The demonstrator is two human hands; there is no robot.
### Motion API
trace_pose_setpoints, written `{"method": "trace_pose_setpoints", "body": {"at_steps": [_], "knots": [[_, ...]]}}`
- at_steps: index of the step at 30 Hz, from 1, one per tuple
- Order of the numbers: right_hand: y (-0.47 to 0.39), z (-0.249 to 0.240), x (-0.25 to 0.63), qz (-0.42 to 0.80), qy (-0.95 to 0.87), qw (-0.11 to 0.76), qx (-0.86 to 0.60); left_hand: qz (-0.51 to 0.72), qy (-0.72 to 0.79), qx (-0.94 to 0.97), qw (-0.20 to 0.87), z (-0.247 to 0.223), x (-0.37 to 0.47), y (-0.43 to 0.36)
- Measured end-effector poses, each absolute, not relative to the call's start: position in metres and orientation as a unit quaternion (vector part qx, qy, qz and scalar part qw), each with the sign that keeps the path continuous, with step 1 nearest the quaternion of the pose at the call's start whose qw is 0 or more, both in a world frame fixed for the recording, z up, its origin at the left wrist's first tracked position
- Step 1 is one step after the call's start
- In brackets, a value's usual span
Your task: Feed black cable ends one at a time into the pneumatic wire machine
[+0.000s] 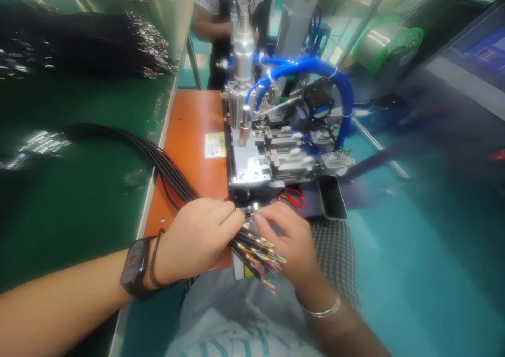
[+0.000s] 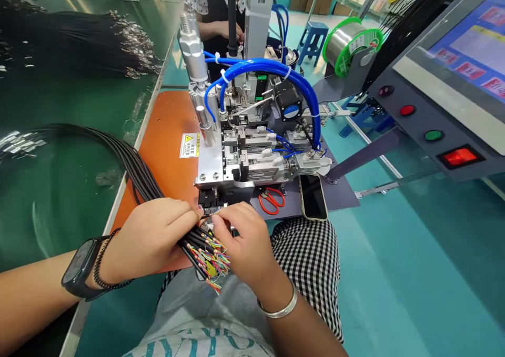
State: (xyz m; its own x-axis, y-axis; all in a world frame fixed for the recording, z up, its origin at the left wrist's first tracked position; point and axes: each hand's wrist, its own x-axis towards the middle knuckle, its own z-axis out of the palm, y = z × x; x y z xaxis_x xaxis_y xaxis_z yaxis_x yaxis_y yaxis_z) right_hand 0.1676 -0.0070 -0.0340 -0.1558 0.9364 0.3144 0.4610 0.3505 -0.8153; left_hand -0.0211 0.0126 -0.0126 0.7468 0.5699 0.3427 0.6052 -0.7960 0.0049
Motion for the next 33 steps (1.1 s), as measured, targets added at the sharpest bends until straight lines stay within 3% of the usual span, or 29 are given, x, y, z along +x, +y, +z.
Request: {"method": "trace_pose_setpoints", "body": {"at_steps": [6,12,19,26,33], "knots": [[0.003,-0.026,0.173,0.274,-0.787,0.339,-0.437,-0.146,-0.302,-0.94,0.057,-0.016,-0.022,0.014],[0.003,-0.038,0.168,0.423,-0.617,0.431,-0.505,-0.172,-0.326,-0.929,0.041,-0.021,-0.025,0.017],[0.004,-0.044,0.163,0.482,-0.52,0.474,-0.521,-0.131,-0.335,-0.933,0.003,-0.017,-0.024,0.01],[0.007,-0.054,0.18,0.569,-0.478,0.385,-0.547,-0.099,-0.324,-0.941,0.022,-0.019,-0.027,0.029],[0.013,-0.064,0.184,0.559,-0.492,0.374,-0.553,-0.07,-0.324,-0.943,0.014,-0.023,-0.024,0.036]]}}
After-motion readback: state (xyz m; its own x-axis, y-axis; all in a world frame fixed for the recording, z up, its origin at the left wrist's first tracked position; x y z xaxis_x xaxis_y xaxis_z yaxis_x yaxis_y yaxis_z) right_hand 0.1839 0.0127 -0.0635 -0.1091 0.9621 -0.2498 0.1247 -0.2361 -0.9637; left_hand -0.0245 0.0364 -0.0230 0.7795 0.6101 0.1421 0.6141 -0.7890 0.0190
